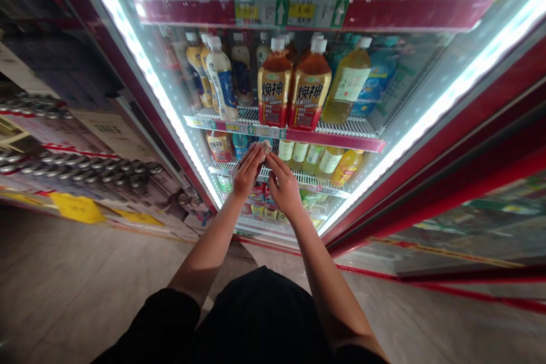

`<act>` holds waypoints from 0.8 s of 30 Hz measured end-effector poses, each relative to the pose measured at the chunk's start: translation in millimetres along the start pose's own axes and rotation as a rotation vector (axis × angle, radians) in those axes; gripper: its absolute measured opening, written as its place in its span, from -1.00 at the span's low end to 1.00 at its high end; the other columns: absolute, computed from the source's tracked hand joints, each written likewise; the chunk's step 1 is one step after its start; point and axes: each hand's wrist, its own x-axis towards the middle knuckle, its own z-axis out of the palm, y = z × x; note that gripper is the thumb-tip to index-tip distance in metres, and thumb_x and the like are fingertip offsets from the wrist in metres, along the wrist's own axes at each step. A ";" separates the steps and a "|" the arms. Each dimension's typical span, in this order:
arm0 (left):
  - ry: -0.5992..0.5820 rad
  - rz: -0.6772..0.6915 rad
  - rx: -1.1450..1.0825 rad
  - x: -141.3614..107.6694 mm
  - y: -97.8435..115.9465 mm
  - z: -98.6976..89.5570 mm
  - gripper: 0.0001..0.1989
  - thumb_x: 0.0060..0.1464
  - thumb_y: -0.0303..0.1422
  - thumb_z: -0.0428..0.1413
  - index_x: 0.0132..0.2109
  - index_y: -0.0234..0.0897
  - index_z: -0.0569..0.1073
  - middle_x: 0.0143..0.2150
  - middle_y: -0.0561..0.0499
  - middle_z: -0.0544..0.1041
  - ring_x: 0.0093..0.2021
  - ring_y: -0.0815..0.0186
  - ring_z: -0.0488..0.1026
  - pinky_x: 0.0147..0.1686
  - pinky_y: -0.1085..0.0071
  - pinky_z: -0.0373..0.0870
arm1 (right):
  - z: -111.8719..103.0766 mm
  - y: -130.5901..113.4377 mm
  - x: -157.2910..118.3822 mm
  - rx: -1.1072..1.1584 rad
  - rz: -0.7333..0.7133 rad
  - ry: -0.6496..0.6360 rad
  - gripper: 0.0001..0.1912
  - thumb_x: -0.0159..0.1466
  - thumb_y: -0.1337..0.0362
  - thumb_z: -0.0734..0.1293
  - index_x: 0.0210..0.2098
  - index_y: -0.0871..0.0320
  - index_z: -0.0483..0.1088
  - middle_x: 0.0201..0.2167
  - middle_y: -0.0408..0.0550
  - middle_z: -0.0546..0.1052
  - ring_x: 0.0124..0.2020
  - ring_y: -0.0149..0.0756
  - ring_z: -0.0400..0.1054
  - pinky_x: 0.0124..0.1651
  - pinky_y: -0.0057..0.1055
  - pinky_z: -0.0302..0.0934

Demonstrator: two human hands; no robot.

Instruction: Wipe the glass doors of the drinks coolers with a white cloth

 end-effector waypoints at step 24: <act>0.582 0.043 -0.016 27.4 47.7 32.8 -0.26 0.44 -0.61 0.03 0.60 0.00 0.08 0.52 0.04 0.38 0.54 0.20 0.24 0.51 0.17 0.39 | -65.0 43.4 -55.1 -0.555 0.015 0.129 -0.08 0.48 0.42 0.19 0.65 -0.11 -0.35 0.67 -0.09 -0.09 0.66 0.02 -0.19 0.60 0.24 0.02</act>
